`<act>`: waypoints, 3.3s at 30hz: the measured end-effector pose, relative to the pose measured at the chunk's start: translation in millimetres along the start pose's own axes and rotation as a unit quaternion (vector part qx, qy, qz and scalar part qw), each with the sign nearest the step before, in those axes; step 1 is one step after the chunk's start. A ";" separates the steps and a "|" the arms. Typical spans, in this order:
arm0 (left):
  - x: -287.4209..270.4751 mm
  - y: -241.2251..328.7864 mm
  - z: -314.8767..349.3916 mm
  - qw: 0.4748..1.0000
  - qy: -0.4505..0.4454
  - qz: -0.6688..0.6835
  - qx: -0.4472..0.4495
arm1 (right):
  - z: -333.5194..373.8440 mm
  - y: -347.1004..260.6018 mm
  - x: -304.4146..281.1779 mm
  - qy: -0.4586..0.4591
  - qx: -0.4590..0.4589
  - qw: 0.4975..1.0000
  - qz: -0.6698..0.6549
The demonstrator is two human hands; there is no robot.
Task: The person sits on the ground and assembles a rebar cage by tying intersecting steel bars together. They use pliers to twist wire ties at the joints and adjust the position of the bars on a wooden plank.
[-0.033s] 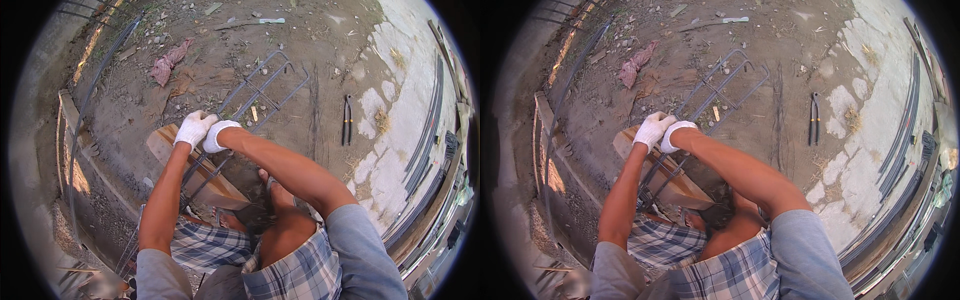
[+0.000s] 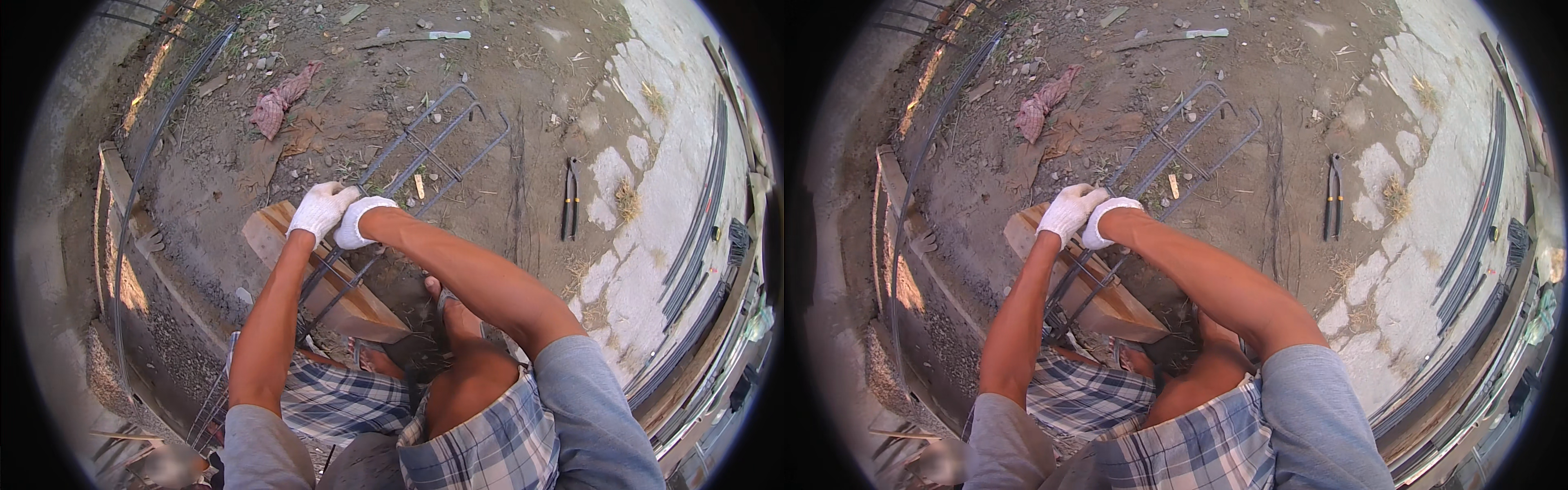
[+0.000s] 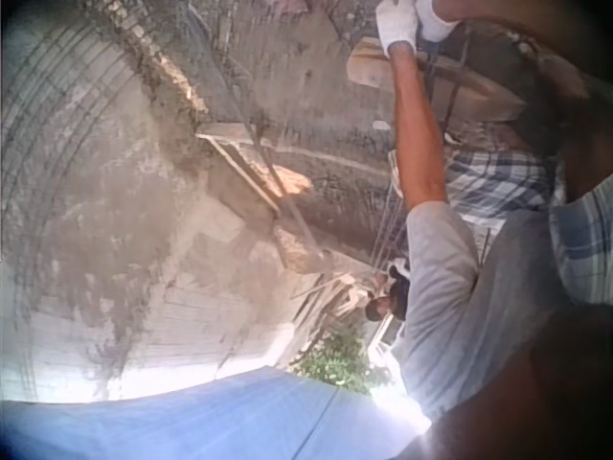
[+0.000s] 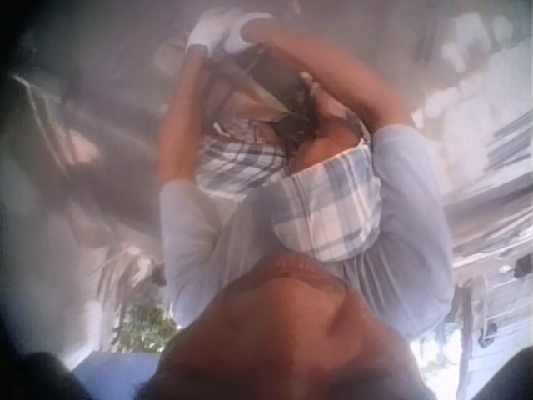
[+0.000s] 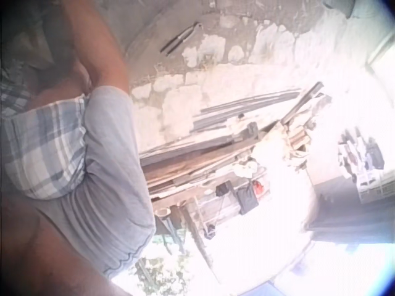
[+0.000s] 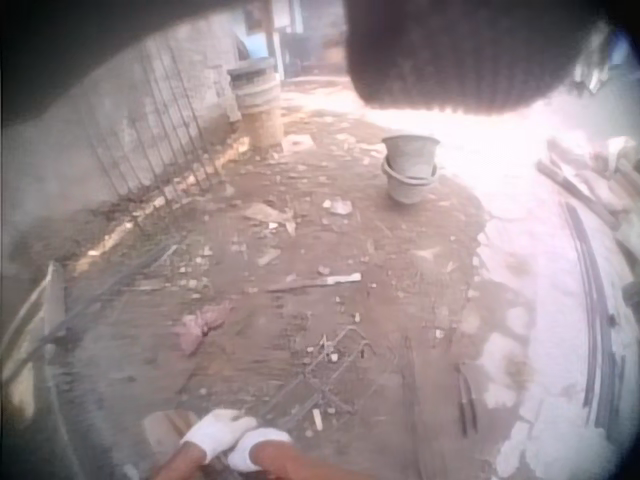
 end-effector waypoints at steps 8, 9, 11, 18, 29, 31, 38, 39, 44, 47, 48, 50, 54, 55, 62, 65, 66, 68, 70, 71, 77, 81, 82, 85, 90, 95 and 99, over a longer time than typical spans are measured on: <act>14.7 -5.8 -2.4 0.978 -0.070 0.198 0.008 | 13.3 -6.2 -4.5 0.019 -0.023 0.999 0.032; 16.7 -6.6 -4.1 0.975 -0.055 0.213 0.010 | 20.3 -4.3 -5.3 0.032 -0.028 0.998 0.043; 23.5 -12.6 -6.4 0.966 -0.033 0.258 -0.002 | 36.1 -0.3 -5.6 0.048 -0.031 0.998 0.035; 30.0 -19.5 -15.9 0.970 0.043 0.239 0.019 | 62.2 23.7 -73.3 0.053 -0.070 0.991 -0.101; 31.3 -1.8 10.1 0.961 0.257 0.095 0.029 | -69.5 -4.8 -110.4 -0.015 -0.010 0.974 0.225; 31.1 -1.0 13.1 0.956 0.270 0.106 0.042 | -77.1 -5.8 -106.4 -0.028 0.004 0.976 0.214; 30.9 4.2 30.8 0.958 0.272 0.094 0.006 | -84.0 -2.1 -96.4 -0.028 -0.008 0.973 0.228; 27.7 5.3 30.2 0.960 0.266 0.084 0.002 | -85.6 -0.8 -99.5 -0.006 -0.009 0.976 0.216; 15.1 10.3 18.1 0.974 0.225 0.012 -0.001 | -84.2 9.4 -109.1 0.064 -0.031 0.968 0.241; 17.2 7.0 8.9 0.984 0.180 -0.003 0.009 | -70.9 16.7 -110.0 0.092 -0.074 0.989 0.091; 19.0 6.9 6.7 0.983 0.181 -0.006 0.021 | -65.2 16.8 -110.7 0.105 -0.107 0.989 -0.014; 25.3 5.9 3.5 0.981 0.187 -0.010 0.047 | -52.4 20.4 -112.9 0.138 -0.130 0.972 -0.140; 36.5 1.6 8.5 0.962 0.241 -0.009 0.123 | -27.8 38.2 -109.2 0.178 -0.076 0.947 -0.258; 36.7 1.1 9.8 0.956 0.253 -0.007 0.147 | -19.0 40.4 -112.1 0.221 -0.079 0.949 -0.211; 35.1 -0.5 11.3 0.948 0.249 -0.024 0.196 | 29.2 46.0 -90.4 0.336 -0.103 0.934 -0.061; 34.8 0.7 13.6 0.943 0.257 -0.043 0.207 | 45.0 38.7 -84.1 0.330 -0.151 0.931 0.049; 35.0 1.0 14.1 0.941 0.259 -0.048 0.212 | 47.3 35.8 -81.0 0.318 -0.158 0.929 0.102; 32.8 4.7 19.4 0.918 0.293 -0.033 0.265 | 53.8 35.0 -79.6 0.336 -0.173 0.917 0.126; 33.8 5.1 20.9 0.914 0.291 -0.027 0.280 | 57.9 34.0 -76.1 0.363 -0.193 0.901 0.137; 33.5 2.8 19.9 0.921 0.287 -0.024 0.260 | 58.6 34.1 -73.1 0.374 -0.201 0.895 0.137; 31.4 3.0 18.1 0.932 0.239 0.001 0.274 | 55.2 37.7 -58.4 0.429 -0.188 0.864 0.184; 27.8 0.3 13.7 0.942 0.217 -0.002 0.256 | 59.5 32.6 -52.4 0.457 -0.144 0.858 0.183; 28.1 -0.4 12.6 0.944 0.212 0.001 0.253 | 62.2 31.0 -51.2 0.462 -0.139 0.858 0.176; 31.7 -2.5 8.9 0.954 0.200 0.009 0.225 | 73.5 31.3 -44.0 0.449 -0.124 0.870 0.164; 30.8 3.7 17.4 0.942 0.222 -0.006 0.252 | 146.9 96.4 -27.8 0.602 -0.134 0.786 0.037; 29.5 2.1 19.7 0.945 0.228 0.004 0.235 | 241.8 329.0 1.9 0.686 0.299 0.638 -0.183; 28.6 3.8 21.2 0.926 0.259 -0.020 0.273 | 248.7 433.2 69.5 0.424 0.491 0.759 -0.061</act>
Point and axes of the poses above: each hand's wrist, its own z-axis away from the middle knuckle, its own x-axis out of the palm, y = z × x, the point moved 6 cm from there along -z, towards the middle knuckle, and after that the axes turned 8 degrees about -y, right-handed, at the moved point
